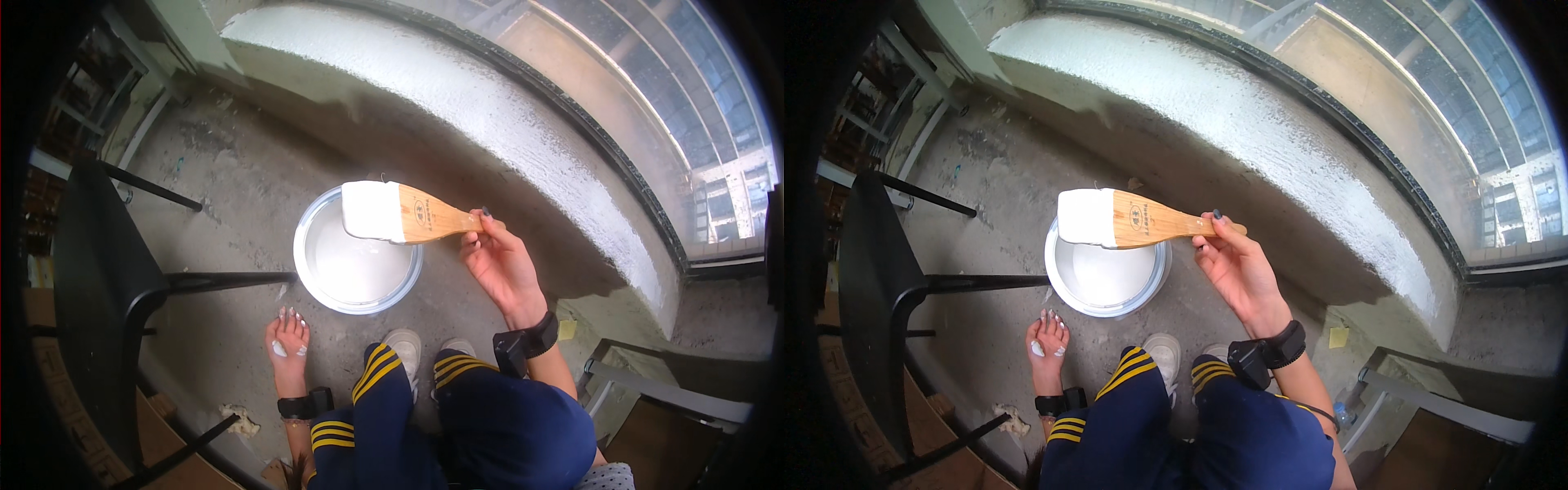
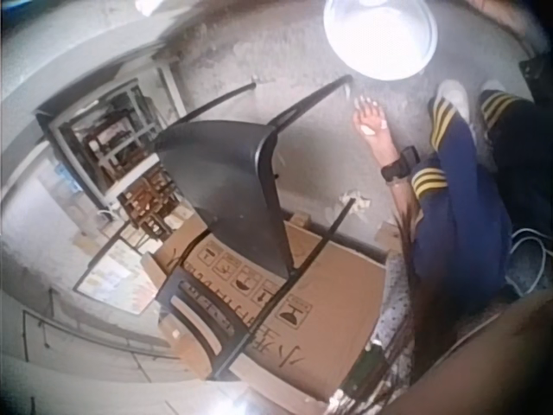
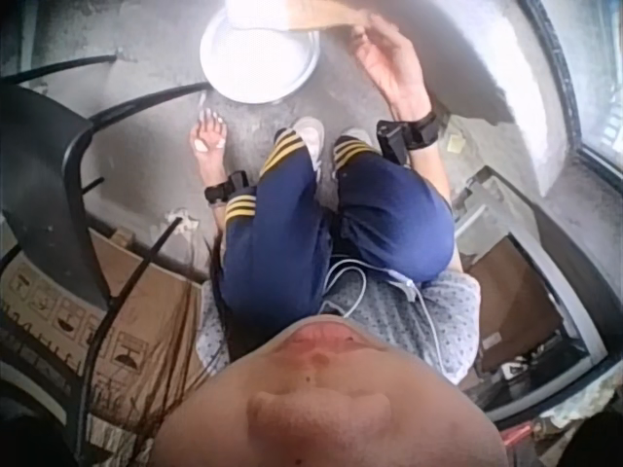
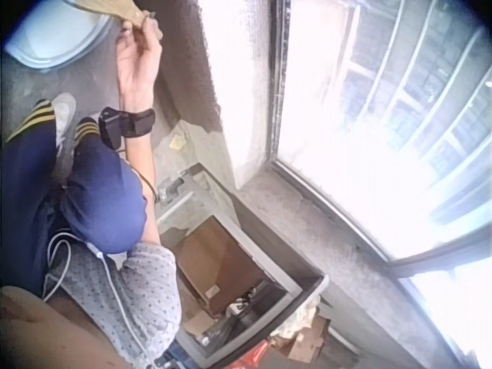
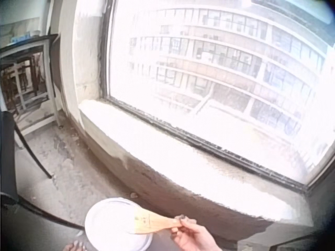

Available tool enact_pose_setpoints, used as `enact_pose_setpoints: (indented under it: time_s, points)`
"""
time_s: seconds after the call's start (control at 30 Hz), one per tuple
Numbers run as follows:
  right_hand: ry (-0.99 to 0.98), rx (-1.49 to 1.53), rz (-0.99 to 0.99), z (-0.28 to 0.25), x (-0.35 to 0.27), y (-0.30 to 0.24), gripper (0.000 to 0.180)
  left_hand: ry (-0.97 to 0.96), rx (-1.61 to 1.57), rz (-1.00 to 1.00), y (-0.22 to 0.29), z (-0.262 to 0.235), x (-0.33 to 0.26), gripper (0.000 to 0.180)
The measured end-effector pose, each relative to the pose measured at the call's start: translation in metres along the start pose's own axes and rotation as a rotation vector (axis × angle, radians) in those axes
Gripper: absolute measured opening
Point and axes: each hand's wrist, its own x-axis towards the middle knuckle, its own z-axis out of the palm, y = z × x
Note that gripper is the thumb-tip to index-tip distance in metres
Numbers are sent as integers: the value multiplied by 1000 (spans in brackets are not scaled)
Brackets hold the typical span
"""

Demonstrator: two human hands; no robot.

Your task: Apply white paint to the indoor ledge or frame of a window using a brush.

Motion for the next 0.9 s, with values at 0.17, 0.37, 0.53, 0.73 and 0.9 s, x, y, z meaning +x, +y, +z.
enact_pose_setpoints:
  time_s: [0.17,0.37,0.53,0.73,0.9]
  points:
    - [-113,-120,-94,3,0,0,19,-28,-20,-1,0,-6,-1,30]
    - [-246,-315,-198,-3,-3,-4,15,22,-3,14,-5,-2,-4,31]
    - [-399,-443,-290,-2,-5,-5,11,-1,-22,5,-2,-6,-4,32]
    - [-436,-562,-439,8,-20,-8,8,21,23,34,-3,0,-5,35]
    - [-425,-576,-573,13,-35,-27,8,-67,18,-60,-1,-14,6,32]
